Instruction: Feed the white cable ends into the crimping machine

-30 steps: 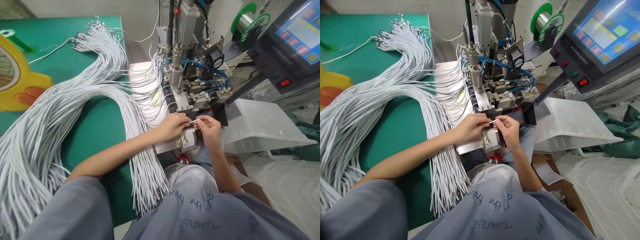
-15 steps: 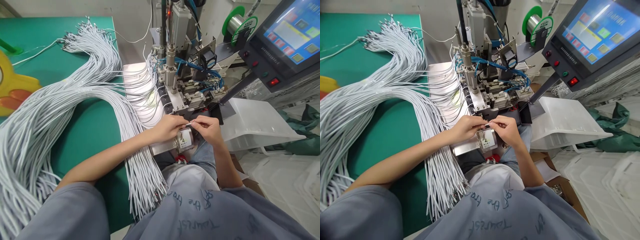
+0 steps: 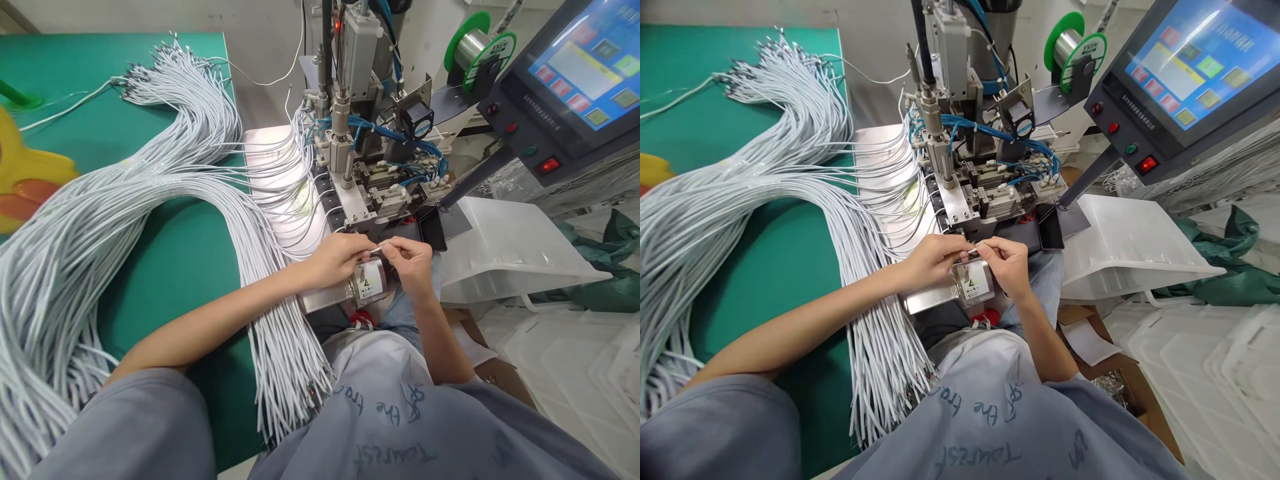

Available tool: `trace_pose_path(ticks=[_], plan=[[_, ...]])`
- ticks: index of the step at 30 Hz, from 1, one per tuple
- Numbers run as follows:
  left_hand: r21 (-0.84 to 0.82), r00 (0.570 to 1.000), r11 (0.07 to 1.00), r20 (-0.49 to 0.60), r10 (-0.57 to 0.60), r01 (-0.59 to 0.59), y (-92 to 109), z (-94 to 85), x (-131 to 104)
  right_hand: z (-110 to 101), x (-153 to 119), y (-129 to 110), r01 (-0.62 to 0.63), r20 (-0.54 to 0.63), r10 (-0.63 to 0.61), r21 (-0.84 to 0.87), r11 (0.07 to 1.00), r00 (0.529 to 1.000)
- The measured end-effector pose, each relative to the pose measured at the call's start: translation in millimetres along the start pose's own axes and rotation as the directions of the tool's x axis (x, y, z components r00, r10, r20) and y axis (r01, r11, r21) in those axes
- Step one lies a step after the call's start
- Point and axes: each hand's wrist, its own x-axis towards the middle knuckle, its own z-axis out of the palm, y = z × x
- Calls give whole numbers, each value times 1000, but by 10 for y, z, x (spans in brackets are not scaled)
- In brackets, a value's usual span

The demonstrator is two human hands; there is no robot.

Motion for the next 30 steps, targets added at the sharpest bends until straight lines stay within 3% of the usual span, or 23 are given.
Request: trace_pose_path(ticks=[3, 5, 12, 14, 16, 19, 21, 25, 28, 30], plan=[[131, 1000, 991, 7, 5, -6, 15, -9, -3, -109, 66, -31, -4, 121, 12, -61, 998, 993], [231, 1000, 973, -3, 19, -17, 16, -1, -11, -135, 82, -32, 12, 125, 1, -105, 994, 992], [310, 993, 948, -75, 94, -66, -8, 67, -39, 113, -50, 49, 27, -120, -34, -57, 998, 992], [394, 992, 916, -57, 112, -80, 11, 44, -37, 136, -62, 41, 59, -161, -79, -125, 990, 984], [523, 992, 845, 0, 128, -109, 39, -4, -28, 102, -38, 11, 102, -123, -134, -235, 967, 983], [640, 988, 753, 95, 119, -153, 68, -70, -9, 11, 32, -25, 111, 44, -103, -312, 943, 994], [632, 991, 764, 109, 78, -130, 63, -75, 1, -11, 66, -17, 119, 91, -97, -292, 949, 991], [421, 999, 907, 20, -33, 21, 29, -1, 1, 103, 39, 50, 164, -39, -177, -226, 960, 983], [192, 991, 973, 8, -130, 126, 26, 43, -1, 220, -17, 105, 51, -158, -81, -184, 982, 984], [177, 983, 971, 63, -173, 159, 33, 44, 5, 247, -30, 158, -43, -193, 12, -157, 987, 981]])
